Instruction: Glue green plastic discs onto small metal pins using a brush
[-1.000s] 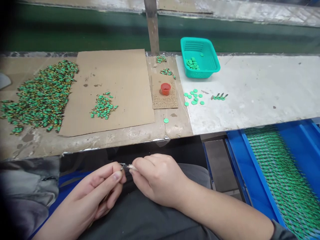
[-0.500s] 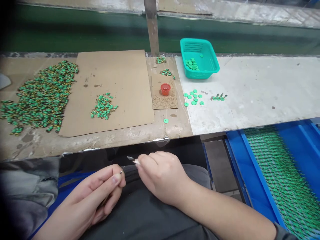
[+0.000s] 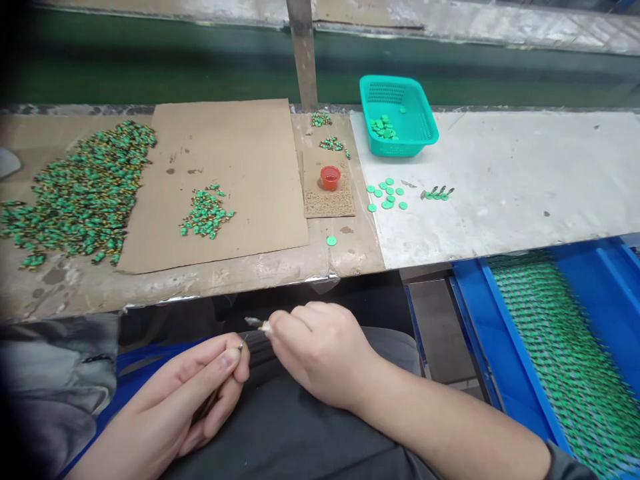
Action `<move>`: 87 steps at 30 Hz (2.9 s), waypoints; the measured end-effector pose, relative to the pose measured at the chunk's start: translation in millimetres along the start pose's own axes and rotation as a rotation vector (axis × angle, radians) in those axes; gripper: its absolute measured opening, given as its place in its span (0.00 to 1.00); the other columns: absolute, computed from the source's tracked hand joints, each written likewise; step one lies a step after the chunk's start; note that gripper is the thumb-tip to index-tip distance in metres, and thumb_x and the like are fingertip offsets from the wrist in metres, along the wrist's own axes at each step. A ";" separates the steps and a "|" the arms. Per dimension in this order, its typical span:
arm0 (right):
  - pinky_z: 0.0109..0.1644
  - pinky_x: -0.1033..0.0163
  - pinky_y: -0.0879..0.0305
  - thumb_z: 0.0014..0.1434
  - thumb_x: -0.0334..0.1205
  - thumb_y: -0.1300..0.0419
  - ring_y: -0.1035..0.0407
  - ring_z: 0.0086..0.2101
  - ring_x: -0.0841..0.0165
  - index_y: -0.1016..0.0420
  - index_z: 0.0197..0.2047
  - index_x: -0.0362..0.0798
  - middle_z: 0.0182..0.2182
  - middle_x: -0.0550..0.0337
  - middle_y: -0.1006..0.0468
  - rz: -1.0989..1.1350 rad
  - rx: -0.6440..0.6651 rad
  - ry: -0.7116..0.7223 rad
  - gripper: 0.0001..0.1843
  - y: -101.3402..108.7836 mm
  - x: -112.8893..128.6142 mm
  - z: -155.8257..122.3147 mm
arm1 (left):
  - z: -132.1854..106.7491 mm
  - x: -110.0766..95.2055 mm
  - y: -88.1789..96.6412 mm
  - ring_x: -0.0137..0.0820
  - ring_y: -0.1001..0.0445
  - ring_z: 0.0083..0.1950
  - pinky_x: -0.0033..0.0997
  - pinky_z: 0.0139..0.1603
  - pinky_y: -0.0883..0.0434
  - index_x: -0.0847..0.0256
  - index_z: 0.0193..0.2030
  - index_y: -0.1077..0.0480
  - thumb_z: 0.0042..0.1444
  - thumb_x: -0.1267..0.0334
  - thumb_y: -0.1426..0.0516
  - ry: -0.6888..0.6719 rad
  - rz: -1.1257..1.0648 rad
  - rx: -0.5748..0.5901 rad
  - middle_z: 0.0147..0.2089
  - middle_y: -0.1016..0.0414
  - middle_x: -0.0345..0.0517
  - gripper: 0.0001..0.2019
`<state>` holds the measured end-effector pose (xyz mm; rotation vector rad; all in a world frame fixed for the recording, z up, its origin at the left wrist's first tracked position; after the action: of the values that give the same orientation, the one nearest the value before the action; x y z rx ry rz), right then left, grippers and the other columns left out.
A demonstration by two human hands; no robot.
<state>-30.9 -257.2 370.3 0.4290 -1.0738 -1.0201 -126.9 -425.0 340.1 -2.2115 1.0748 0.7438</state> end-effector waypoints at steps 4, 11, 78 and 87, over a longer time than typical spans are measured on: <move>0.35 0.59 0.34 0.83 0.35 0.45 0.33 0.28 0.68 0.23 0.44 0.48 0.30 0.62 0.19 0.070 -0.022 0.003 0.13 3.6 1.7 -1.6 | -2.3 1.2 0.3 0.21 0.50 0.20 0.21 0.19 0.51 0.55 0.39 0.27 0.64 0.24 0.36 0.012 -0.013 -0.007 0.20 0.35 0.34 0.32; 0.34 0.58 0.35 0.84 0.37 0.46 0.32 0.27 0.68 0.23 0.44 0.49 0.29 0.63 0.21 0.077 0.024 0.040 0.14 -0.7 2.7 -1.1 | -3.1 -0.7 -0.1 0.21 0.51 0.19 0.22 0.19 0.52 0.56 0.40 0.27 0.68 0.26 0.39 0.013 -0.006 0.020 0.20 0.34 0.34 0.31; 0.36 0.60 0.34 0.82 0.36 0.43 0.31 0.28 0.69 0.26 0.43 0.50 0.32 0.61 0.15 0.151 -0.016 -0.039 0.11 3.0 3.2 -7.2 | -1.1 -27.8 -1.0 0.23 0.39 0.20 0.19 0.19 0.39 0.55 0.32 0.31 0.65 0.32 0.33 -0.292 0.317 -0.256 0.22 0.30 0.35 0.28; 0.35 0.60 0.34 0.81 0.35 0.42 0.30 0.27 0.69 0.27 0.41 0.50 0.32 0.61 0.16 0.189 -0.010 -0.033 0.12 3.4 2.5 -6.2 | -1.8 -28.2 0.5 0.24 0.37 0.20 0.20 0.20 0.37 0.54 0.31 0.30 0.68 0.38 0.35 -0.357 0.375 -0.287 0.22 0.29 0.35 0.24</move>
<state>-23.5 -258.7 371.3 0.2975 -1.1162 -0.8665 -141.6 -412.2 360.5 -2.0054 1.2702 1.4747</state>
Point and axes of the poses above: each hand's wrist, its own z-axis towards the middle knuckle, its own y-axis out of the back of the hand, x = y × z, the point moved 5 cm from there along z, towards the middle knuckle
